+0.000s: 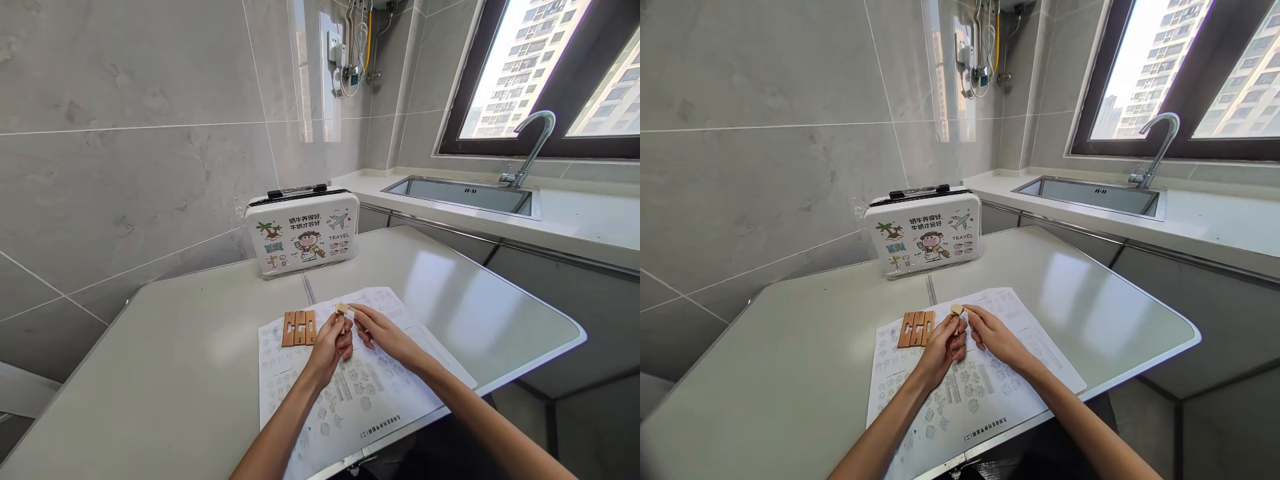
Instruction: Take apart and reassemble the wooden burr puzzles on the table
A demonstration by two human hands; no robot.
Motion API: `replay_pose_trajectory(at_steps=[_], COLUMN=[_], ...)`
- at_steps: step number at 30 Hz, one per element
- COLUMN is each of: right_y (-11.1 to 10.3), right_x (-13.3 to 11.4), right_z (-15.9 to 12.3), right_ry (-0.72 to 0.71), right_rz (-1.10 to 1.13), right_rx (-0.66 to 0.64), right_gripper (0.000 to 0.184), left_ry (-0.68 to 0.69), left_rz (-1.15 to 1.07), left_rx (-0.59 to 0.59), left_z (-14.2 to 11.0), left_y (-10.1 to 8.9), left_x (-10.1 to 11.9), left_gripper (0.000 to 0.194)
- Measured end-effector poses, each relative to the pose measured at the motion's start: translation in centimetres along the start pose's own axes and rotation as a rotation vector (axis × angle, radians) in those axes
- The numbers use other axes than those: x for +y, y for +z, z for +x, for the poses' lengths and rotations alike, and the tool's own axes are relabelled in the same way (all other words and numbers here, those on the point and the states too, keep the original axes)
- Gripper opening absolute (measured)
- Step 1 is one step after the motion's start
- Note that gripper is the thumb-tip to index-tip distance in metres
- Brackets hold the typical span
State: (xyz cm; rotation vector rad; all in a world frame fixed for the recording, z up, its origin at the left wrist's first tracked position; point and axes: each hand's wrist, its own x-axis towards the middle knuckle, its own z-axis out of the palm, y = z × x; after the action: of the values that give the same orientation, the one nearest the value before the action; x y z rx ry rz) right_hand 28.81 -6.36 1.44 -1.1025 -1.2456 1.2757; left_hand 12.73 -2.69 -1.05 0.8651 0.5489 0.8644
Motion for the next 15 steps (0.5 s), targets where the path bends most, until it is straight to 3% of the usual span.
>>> replay_pose_trajectory(at_steps=[5,15], right_y=[0.7,1.7], right_x=[1.7,3.0], right_z=[-0.3,0.0], right_ry=[-0.122,-0.221], right_rz=[0.013,-0.061], right_rx=[0.186,0.279], right_gripper=[0.055,0.048], left_ry=[0.058,0.078], left_rz=[0.128,0.278], left_rx=[0.030,0.020], left_z=[-0.1,-0.2], left_y=[-0.1,0.3], left_x=[0.1,-0.5], left_gripper=[0.049,0.048])
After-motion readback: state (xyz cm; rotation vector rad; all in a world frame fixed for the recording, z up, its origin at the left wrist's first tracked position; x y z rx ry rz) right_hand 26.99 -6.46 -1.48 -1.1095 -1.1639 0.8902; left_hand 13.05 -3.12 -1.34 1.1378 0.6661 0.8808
